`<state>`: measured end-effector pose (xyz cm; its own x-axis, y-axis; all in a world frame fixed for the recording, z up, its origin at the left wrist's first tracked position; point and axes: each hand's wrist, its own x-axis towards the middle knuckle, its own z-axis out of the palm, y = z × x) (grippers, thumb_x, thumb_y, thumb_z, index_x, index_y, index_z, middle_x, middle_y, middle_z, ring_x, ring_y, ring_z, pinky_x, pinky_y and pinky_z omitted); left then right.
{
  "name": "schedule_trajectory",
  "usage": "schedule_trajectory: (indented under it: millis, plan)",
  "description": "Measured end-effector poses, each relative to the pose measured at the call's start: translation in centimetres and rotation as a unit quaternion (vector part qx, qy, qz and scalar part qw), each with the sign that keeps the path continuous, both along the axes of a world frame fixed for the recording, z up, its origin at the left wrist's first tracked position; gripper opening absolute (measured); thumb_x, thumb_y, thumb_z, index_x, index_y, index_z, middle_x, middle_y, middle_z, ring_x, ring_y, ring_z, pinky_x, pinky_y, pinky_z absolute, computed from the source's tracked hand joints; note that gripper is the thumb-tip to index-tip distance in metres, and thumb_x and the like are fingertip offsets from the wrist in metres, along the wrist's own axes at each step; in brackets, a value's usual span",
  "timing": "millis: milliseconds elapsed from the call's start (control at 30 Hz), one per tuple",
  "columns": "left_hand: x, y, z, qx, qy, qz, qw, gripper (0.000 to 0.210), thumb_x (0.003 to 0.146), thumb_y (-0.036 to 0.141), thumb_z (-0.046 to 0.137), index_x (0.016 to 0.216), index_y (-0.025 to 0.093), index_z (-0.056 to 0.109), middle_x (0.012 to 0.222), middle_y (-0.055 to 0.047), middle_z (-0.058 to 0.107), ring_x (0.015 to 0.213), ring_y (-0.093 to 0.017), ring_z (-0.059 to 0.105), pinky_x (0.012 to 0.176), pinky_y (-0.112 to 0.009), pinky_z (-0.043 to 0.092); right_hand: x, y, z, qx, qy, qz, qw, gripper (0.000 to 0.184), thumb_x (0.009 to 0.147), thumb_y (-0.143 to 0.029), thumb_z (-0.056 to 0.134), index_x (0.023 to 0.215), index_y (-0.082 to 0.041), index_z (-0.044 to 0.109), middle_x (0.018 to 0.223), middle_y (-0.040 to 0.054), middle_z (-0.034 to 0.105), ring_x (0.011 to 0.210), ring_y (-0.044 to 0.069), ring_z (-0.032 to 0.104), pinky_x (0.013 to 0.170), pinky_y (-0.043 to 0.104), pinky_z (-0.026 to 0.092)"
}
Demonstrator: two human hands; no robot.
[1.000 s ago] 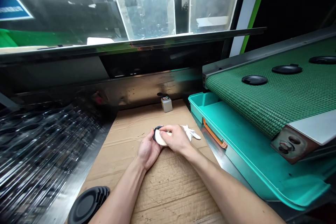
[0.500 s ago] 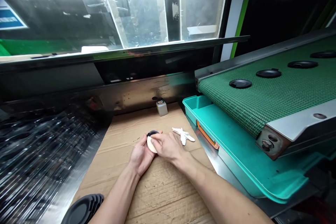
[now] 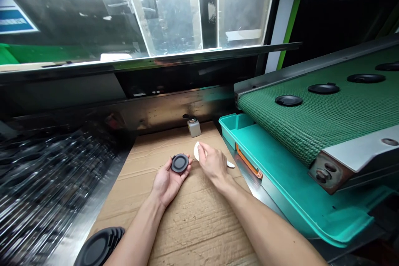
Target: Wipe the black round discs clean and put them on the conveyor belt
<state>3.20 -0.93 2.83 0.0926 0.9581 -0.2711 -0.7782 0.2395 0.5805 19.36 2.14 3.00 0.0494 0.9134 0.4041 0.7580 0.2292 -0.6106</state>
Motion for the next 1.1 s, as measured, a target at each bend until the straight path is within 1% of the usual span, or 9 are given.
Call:
schedule_trajectory:
  millis: [67,133,233,367,433,533,733,900,1100]
  plan:
    - [-0.7,0.0,0.4,-0.007,-0.028,0.013,0.999,0.035,0.096,0.034,0.035,0.109,0.012,0.059,0.109,-0.019,0.065,0.089,-0.025,0.067,0.064,-0.032,0.055,0.4,-0.2,-0.4,0.006,0.014,0.021,1.0,0.036,0.096,-0.045,0.043,0.121,-0.03,0.064,0.108,0.0039,0.07,0.1,0.023,0.065,0.089,0.032,0.048]
    - [-1.3,-0.1,0.8,-0.003,-0.064,0.009,0.998,0.04,0.095,0.036,0.032,0.109,0.011,0.06,0.106,-0.019,0.064,0.083,-0.025,0.065,0.059,-0.031,0.052,0.3,-0.6,-0.7,0.001,0.011,0.033,0.999,0.035,0.096,-0.045,0.044,0.12,-0.031,0.065,0.107,0.0035,0.07,0.101,0.024,0.065,0.088,0.033,0.048]
    - [-1.8,-0.3,1.4,0.006,-0.098,0.001,0.995,0.04,0.094,0.034,0.033,0.105,0.009,0.061,0.105,-0.019,0.063,0.083,-0.025,0.064,0.06,-0.031,0.051,-0.1,-1.1,-1.0,-0.005,-0.013,0.05,0.999,0.033,0.095,-0.042,0.045,0.118,-0.032,0.066,0.105,0.0029,0.07,0.1,0.024,0.065,0.09,0.035,0.048]
    - [-1.9,-0.4,1.9,0.002,-0.107,-0.01,0.994,0.036,0.094,0.032,0.038,0.108,0.008,0.061,0.109,-0.019,0.061,0.094,-0.026,0.063,0.068,-0.032,0.055,-0.5,-1.3,-1.2,-0.011,-0.048,0.086,0.995,0.03,0.095,-0.039,0.046,0.116,-0.031,0.067,0.103,0.0018,0.071,0.097,0.023,0.065,0.091,0.034,0.045]
    - [-1.9,-0.3,1.9,0.002,-0.123,-0.013,0.992,0.036,0.094,0.035,0.04,0.107,0.008,0.06,0.109,-0.019,0.061,0.099,-0.026,0.062,0.075,-0.033,0.057,-0.6,-1.4,-1.3,-0.023,-0.06,0.098,0.993,0.03,0.095,-0.04,0.046,0.115,-0.032,0.067,0.101,0.0014,0.071,0.095,0.023,0.066,0.085,0.033,0.047]
    - [-1.8,-0.3,1.8,0.01,-0.161,-0.006,0.987,0.039,0.095,0.042,0.04,0.105,0.008,0.059,0.106,-0.018,0.061,0.099,-0.024,0.063,0.079,-0.033,0.059,-0.6,-1.4,-1.4,-0.029,-0.07,0.098,0.992,0.029,0.094,-0.04,0.047,0.114,-0.033,0.068,0.099,0.001,0.072,0.093,0.023,0.066,0.082,0.033,0.047]
    - [-1.9,-0.3,1.6,0.006,-0.185,-0.007,0.983,0.054,0.094,0.054,0.038,0.107,0.004,0.055,0.102,-0.018,0.062,0.088,-0.018,0.065,0.073,-0.023,0.06,-0.5,-1.3,-1.7,-0.014,-0.073,0.099,0.992,0.029,0.094,-0.04,0.047,0.112,-0.032,0.069,0.1,0.0004,0.072,0.095,0.023,0.065,0.09,0.035,0.045]
    - [-1.7,-0.6,1.6,0.005,-0.199,-0.018,0.98,0.057,0.094,0.054,0.035,0.111,0.003,0.053,0.1,-0.018,0.062,0.083,-0.016,0.066,0.069,-0.02,0.06,-0.4,-1.2,-1.9,-0.011,-0.08,0.095,0.992,0.029,0.094,-0.041,0.047,0.113,-0.033,0.068,0.1,-0.0007,0.071,0.095,0.022,0.066,0.09,0.034,0.046]
    - [-1.6,-0.5,1.4,-0.002,-0.188,-0.018,0.982,0.058,0.097,0.051,0.029,0.109,0.0,0.054,0.096,-0.018,0.063,0.075,-0.014,0.065,0.064,-0.018,0.058,-0.3,-1.2,-2.0,-0.003,-0.102,0.09,0.991,0.029,0.095,-0.043,0.046,0.112,-0.036,0.067,0.098,-0.0014,0.072,0.093,0.023,0.067,0.096,0.041,0.043]
